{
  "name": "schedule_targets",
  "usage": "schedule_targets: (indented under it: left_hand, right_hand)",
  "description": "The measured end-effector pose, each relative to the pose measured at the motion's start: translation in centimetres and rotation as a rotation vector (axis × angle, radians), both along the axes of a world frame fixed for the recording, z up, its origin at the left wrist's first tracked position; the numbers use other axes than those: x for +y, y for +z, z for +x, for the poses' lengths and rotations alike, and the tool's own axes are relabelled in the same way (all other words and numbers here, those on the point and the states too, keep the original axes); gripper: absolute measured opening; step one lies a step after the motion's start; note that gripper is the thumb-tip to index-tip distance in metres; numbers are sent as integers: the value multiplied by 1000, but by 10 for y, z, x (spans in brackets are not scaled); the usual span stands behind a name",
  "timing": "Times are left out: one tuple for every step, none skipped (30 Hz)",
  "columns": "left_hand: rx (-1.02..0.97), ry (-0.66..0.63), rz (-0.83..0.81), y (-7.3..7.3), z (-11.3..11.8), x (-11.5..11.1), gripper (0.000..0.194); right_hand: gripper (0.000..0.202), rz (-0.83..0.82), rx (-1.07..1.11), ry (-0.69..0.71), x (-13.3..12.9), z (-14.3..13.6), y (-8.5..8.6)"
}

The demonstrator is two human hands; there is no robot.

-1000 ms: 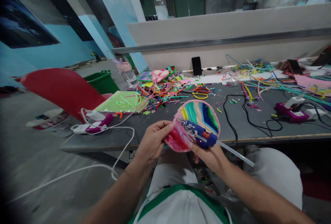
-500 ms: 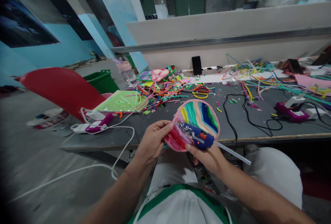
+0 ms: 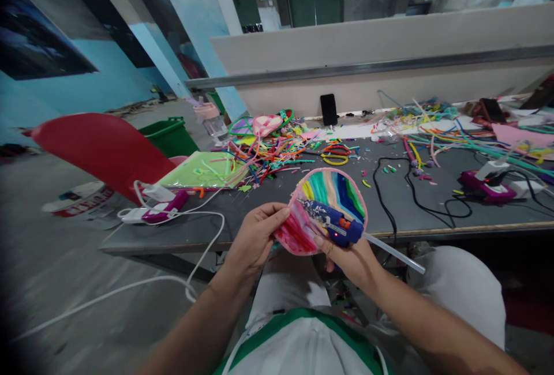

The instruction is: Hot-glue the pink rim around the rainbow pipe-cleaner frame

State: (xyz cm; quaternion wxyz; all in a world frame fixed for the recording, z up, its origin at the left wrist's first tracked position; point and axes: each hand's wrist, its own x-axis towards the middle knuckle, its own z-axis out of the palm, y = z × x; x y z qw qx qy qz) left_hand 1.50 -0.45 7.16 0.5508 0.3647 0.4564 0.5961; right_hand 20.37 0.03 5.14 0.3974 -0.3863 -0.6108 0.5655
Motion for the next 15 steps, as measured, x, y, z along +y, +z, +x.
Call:
schedule_targets:
  left_hand:
    - [0, -2, -1, 0, 0, 0, 19]
    - [1, -5, -2, -1, -1, 1, 18]
    - [3, -5, -4, -2, -1, 1, 18]
    - [4, -6, -6, -2, -1, 2, 19]
    - [4, -9, -9, -3, -1, 2, 19]
    - [4, -10, -11, -4, -1, 2, 19]
    - [4, -12, -12, -5, -1, 2, 19]
    - [3, -15, -13, -6, -1, 2, 19]
    - [4, -18, -14, -6, -1, 2, 19]
    - [4, -22, -16, -7, -1, 1, 19]
    - [3, -23, -20, -7, -1, 1, 19]
    - [0, -24, -26, -7, -1, 1, 19]
    - [-5, -23, -30, -7, -2, 1, 19]
    - [-10, -21, -33, -6, -2, 2, 19]
    - [-16, -20, -35, -6, -3, 2, 20]
  right_hand:
    - [37, 12, -10, -5, 0, 1, 1]
    - [39, 19, -17, -7, 1, 1, 1]
    - [41, 23, -24, -6, 1, 2, 2]
    - [43, 22, -27, -5, 2, 2, 2]
    - [44, 22, -27, -4, 2, 3, 3]
    - [45, 21, -29, -2, 3, 3, 3]
    - [45, 21, -32, -5, 3, 4, 3]
    - [46, 19, -31, -12, 3, 4, 4]
    - [45, 16, -24, -17, 4, 4, 4]
    - [45, 11, -15, -20, 4, 5, 4]
    - [45, 5, -8, -22, 4, 5, 5]
    - [45, 2, -7, -22, 4, 5, 5]
    - [45, 5, -11, -17, 4, 5, 5]
    - [44, 12, -25, -8, 5, 6, 5]
    - [42, 18, -40, -1, 4, 6, 5]
